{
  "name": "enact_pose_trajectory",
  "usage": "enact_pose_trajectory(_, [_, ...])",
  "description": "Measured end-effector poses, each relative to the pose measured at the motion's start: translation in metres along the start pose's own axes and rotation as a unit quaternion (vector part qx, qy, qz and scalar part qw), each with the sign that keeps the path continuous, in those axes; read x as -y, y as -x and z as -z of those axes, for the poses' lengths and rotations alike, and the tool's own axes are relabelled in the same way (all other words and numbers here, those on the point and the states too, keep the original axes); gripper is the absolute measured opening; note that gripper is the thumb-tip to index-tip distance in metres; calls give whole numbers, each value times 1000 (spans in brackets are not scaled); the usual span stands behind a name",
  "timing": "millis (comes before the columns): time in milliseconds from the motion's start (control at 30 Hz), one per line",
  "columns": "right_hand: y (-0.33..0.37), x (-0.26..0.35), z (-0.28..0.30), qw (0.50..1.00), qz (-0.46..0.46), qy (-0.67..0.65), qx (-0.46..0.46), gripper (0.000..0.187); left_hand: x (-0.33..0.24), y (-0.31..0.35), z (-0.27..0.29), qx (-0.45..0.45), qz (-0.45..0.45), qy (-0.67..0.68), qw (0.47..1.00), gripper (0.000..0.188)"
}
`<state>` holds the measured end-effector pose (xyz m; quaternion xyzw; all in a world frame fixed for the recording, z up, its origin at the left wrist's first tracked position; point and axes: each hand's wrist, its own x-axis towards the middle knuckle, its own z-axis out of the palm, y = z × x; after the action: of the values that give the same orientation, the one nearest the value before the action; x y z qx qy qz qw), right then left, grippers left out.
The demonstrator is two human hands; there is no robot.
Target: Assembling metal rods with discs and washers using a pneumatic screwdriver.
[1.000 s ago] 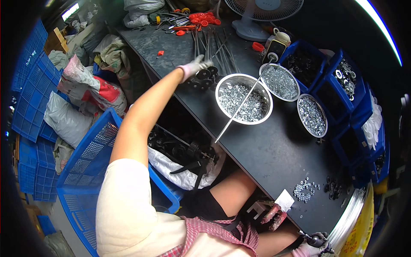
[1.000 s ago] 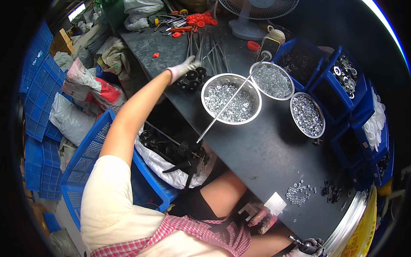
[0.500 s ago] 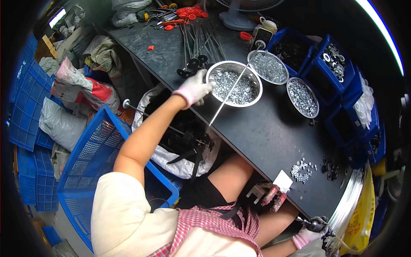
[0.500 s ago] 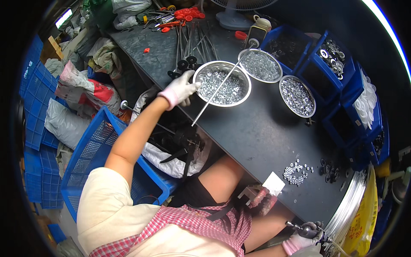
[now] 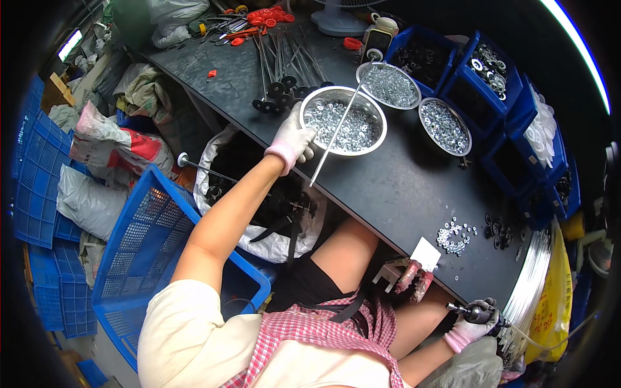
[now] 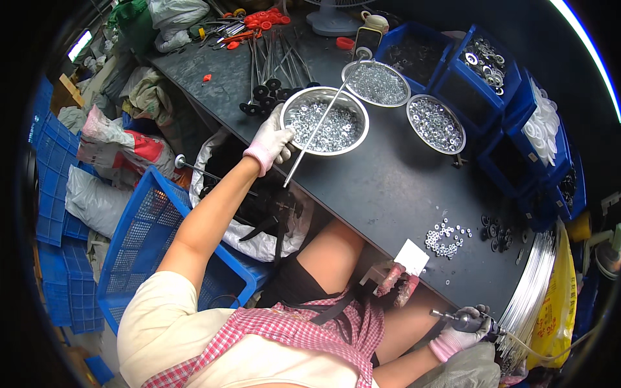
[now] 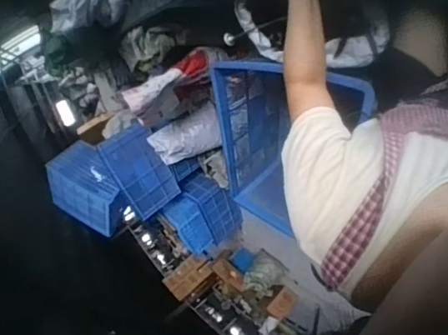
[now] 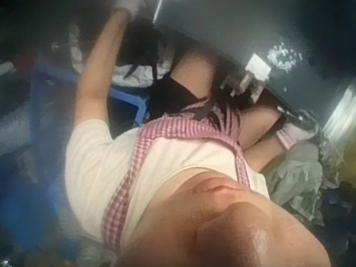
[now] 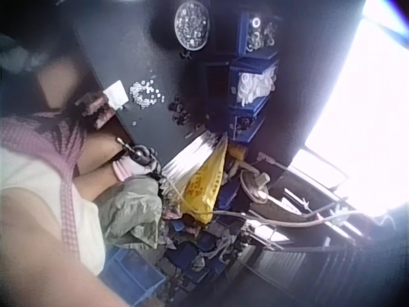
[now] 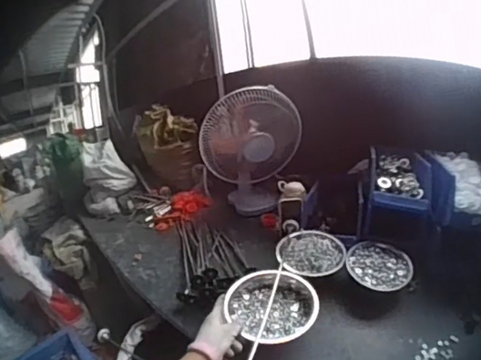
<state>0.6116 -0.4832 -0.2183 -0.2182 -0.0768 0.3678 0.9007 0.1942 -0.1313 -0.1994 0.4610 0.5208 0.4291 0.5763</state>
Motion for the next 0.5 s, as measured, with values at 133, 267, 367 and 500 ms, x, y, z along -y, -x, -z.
enact_pose_trajectory(133, [-4,-4,3,1000,-9,-19,-9,28,-3,5,4,3,-35,-40,999,54])
enact_pose_trajectory(267, [-1,-3,4,999,-36,14,24,29,-2,37,4,110,-2,-12,994,64])
enact_pose_trajectory(367, [-1,4,12,998,-49,2,27,28,-8,53,-21,100,59,5,993,46])
enact_pose_trajectory(500, [-4,-2,10,998,13,33,-50,22,-19,45,-7,155,105,146,971,24])
